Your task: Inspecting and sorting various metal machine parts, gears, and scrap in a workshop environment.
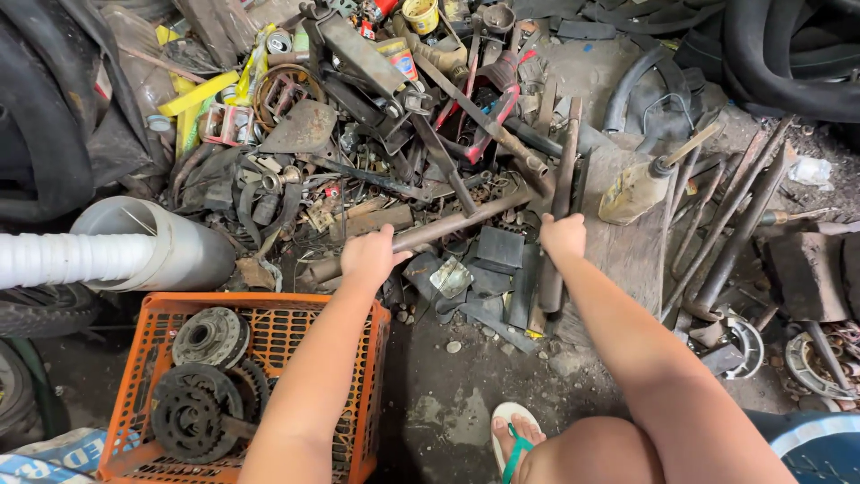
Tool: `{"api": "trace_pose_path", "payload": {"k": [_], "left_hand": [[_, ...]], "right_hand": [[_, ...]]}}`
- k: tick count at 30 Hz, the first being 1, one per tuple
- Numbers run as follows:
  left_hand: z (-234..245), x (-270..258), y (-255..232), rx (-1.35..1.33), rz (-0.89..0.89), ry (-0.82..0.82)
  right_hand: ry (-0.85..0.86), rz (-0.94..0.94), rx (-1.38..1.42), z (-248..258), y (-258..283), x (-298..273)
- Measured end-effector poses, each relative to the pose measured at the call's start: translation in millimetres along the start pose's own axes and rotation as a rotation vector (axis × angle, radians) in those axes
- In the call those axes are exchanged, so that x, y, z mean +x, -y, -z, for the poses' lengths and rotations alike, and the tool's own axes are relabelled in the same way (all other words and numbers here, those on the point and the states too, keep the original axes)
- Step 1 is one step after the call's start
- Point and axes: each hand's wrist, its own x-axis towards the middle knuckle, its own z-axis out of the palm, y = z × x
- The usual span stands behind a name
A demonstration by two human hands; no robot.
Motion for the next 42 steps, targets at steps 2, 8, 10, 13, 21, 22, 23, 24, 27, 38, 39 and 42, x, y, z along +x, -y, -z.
{"api": "trace_pose_path", "payload": {"k": [2,8,10,13,21,22,23,24,27,38,39,42], "left_hand": [[-0.7,-1.0,-0.3,-0.012,0.005,-0.005],[-2.5,-7.9,-9.7,-0.031,0.013,-0.025],[7.7,-13.6,-18.7,-0.021,0.010,-0.029],[16.8,-25.2,-39.3,-0.054,0.072,0.196],[-32.3,-71.0,-85.9,-0.149,-0.004,0.222],[-40.9,-79.4,-89.2,-0.151,0.003,0.224],[-47.5,-83.3,-91.5,-0.202,0.019,0.217],[-53.9,-86.5,-94.3,-0.252,0.035,0.211],[-76.3,-99.8,-101.7,-0.323,0.085,0.157],[-159.7,-104.9,-231.5,-0.554,0.150,0.136],[-165.7,-105.0,-241.7,-0.593,0.153,0.114],[-168.6,-99.3,-275.9,-0.647,0.178,0.136]], "right_hand": [[0.030,0.079,-0.255,19.3,8.3,-3.6],[0.072,0.252,-0.902,15.1,-13.2,19.3],[0.110,0.201,-0.873,26.6,6.8,1.8],[0.102,0.329,-0.966,36.5,41.5,-33.5],[0.661,-0.116,0.065,-30.2,52.3,-46.4],[0.666,-0.113,0.061,-31.9,52.0,-53.9],[0.700,-0.142,0.042,-33.3,55.7,-58.1],[0.732,-0.170,0.023,-34.4,59.5,-61.7],[0.655,-0.245,0.190,-78.7,28.9,-39.9],[0.396,-0.019,-0.072,-28.3,-18.0,-15.9],[0.378,0.070,-0.130,-34.4,-33.2,-4.9],[0.289,0.199,-0.137,-50.0,-67.1,23.2]]}}
